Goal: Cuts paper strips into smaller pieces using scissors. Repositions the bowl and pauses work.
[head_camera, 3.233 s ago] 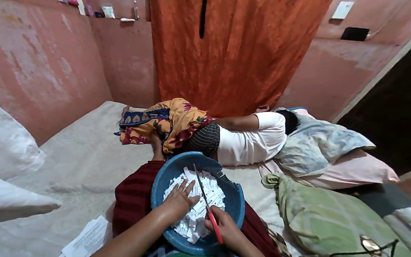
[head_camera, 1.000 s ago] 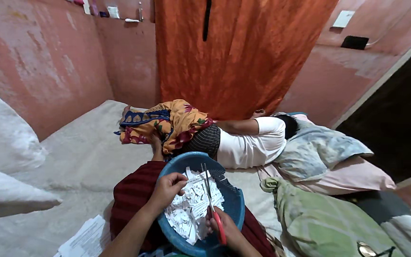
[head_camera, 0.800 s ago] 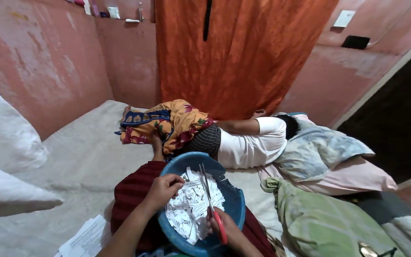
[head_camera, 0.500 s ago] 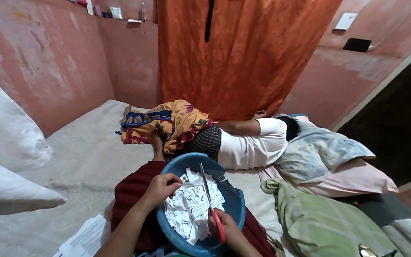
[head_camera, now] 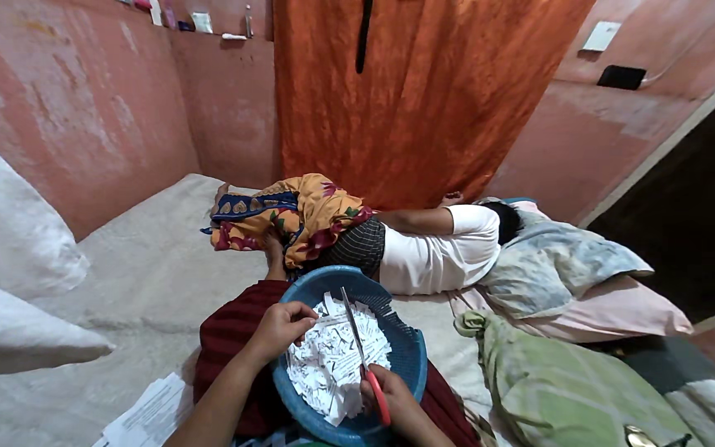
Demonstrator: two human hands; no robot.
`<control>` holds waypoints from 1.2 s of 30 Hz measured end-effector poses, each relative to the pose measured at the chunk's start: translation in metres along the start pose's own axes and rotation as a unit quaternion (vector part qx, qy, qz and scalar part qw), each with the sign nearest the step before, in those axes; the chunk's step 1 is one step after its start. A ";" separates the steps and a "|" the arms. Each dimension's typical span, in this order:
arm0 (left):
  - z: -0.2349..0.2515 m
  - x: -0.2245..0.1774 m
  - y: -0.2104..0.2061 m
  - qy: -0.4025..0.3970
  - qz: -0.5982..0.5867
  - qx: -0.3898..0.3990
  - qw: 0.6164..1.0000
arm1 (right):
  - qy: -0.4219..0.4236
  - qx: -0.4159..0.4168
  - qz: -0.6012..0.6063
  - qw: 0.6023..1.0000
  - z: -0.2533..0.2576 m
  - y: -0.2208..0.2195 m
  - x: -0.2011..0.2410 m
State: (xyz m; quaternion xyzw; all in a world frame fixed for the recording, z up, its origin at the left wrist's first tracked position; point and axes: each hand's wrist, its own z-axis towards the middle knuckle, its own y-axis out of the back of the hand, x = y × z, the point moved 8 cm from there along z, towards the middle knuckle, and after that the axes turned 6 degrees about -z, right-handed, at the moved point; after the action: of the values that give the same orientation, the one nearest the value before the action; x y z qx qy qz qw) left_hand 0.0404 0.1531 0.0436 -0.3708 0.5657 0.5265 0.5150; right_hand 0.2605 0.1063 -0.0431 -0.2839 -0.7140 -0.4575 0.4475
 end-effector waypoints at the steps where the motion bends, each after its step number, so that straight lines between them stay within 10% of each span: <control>1: 0.000 0.000 0.001 0.002 -0.004 -0.004 1.000 | -0.006 0.001 0.000 1.000 0.000 0.000 0.001; 36: 0.002 0.003 -0.012 -0.032 0.046 0.000 0.998 | -0.015 0.041 -0.058 0.997 0.003 -0.006 0.000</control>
State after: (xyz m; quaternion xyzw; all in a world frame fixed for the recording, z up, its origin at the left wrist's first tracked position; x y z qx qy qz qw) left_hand 0.0521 0.1534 0.0382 -0.3278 0.5654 0.5611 0.5079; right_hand 0.2547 0.1063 -0.0456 -0.2303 -0.7543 -0.4486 0.4205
